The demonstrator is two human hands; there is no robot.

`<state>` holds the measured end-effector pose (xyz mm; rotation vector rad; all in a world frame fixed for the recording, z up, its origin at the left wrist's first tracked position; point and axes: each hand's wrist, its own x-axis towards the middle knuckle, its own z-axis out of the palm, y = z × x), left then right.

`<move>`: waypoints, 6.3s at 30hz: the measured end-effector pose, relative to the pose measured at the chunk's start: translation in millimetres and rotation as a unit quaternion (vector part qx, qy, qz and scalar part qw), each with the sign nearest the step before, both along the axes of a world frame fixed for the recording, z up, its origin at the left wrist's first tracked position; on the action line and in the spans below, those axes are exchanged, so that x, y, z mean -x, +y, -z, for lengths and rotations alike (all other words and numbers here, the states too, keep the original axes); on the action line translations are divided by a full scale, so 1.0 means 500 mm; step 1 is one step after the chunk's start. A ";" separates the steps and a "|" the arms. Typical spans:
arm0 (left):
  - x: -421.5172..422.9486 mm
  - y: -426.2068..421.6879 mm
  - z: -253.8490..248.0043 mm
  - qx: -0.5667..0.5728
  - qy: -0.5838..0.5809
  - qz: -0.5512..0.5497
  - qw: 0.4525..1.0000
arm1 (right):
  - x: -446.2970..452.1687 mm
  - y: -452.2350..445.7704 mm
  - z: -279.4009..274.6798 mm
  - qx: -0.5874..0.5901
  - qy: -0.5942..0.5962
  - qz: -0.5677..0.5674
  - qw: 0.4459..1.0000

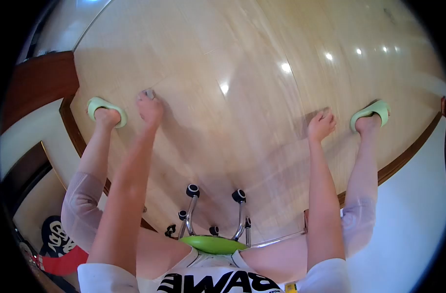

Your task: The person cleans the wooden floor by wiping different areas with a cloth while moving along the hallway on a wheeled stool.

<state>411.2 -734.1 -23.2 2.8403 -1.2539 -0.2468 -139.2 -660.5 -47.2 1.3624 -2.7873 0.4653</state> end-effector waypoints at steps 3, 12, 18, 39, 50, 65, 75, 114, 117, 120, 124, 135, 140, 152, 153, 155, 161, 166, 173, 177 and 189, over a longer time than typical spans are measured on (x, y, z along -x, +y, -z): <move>0.168 -0.036 0.010 0.056 0.013 0.063 0.996 | -0.026 -0.047 -0.005 -0.012 0.086 0.066 0.994; 0.579 -0.208 -0.035 0.158 0.345 0.253 0.890 | -0.108 -0.066 0.039 0.035 0.142 0.143 0.979; 0.355 -0.007 -0.101 0.273 0.407 -0.005 0.872 | -0.161 -0.067 0.041 0.024 0.126 0.154 0.980; 0.355 -0.156 -0.123 0.334 0.322 0.005 0.886 | -0.305 -0.058 0.000 0.055 0.124 0.146 0.980; -0.029 -0.201 0.004 0.233 0.017 -0.101 0.967 | -0.249 -0.028 0.031 0.037 0.175 0.125 0.976; -0.215 -0.286 0.061 0.278 0.067 -0.114 0.951 | -0.236 -0.004 0.013 0.007 0.140 0.132 0.981; 0.183 -0.454 -0.022 0.250 0.127 0.232 0.932 | -0.234 -0.005 -0.002 0.010 0.167 0.108 0.980; 0.169 0.288 -0.005 0.302 0.189 -0.216 0.909 | -0.279 -0.046 0.014 -0.019 0.071 0.162 0.984; 0.190 0.448 -0.038 0.130 0.148 -0.313 0.929 | -0.296 -0.050 0.010 -0.014 0.042 0.148 0.988; 0.293 0.529 0.004 0.031 -0.011 -0.210 0.977 | -0.297 -0.043 0.012 -0.003 0.036 0.129 0.991; 0.407 0.384 0.024 0.118 0.054 -0.268 0.955 | -0.235 -0.020 0.002 0.065 -0.004 -0.075 0.995; 0.704 -0.094 -0.095 0.211 0.391 -0.118 0.888 | 0.029 -0.271 -0.015 0.125 0.056 -0.096 0.986; 0.597 -0.017 -0.118 0.397 0.467 -0.210 0.762 | 0.025 -0.265 -0.013 0.111 0.041 -0.075 0.990; 0.717 0.124 -0.030 0.150 0.266 -0.261 0.916 | 0.026 -0.228 -0.008 0.112 0.054 -0.078 0.989; 0.760 0.048 -0.074 0.164 0.328 -0.239 0.899 | 0.029 -0.225 -0.006 0.111 0.057 -0.076 0.989; 0.816 -0.039 -0.045 0.156 0.194 0.005 0.969 | 0.032 -0.216 -0.010 0.103 0.049 -0.070 0.991; 0.842 -0.188 -0.084 0.296 0.416 -0.006 0.860 | 0.033 -0.209 0.002 0.091 0.056 -0.069 0.992; 0.634 0.042 -0.128 0.336 0.426 -0.184 0.820 | 0.028 -0.198 0.007 0.085 0.040 -0.057 0.994; 0.423 0.125 0.028 0.163 -0.084 0.004 0.983 | 0.020 -0.189 -0.003 0.085 0.060 -0.069 0.992; 0.644 -0.151 0.000 0.262 0.104 -0.022 0.959 | 0.024 -0.191 -0.008 0.090 0.068 -0.077 0.991; 0.625 0.131 -0.105 0.319 0.392 -0.232 0.831 | 0.032 -0.171 0.008 0.060 0.053 -0.073 0.994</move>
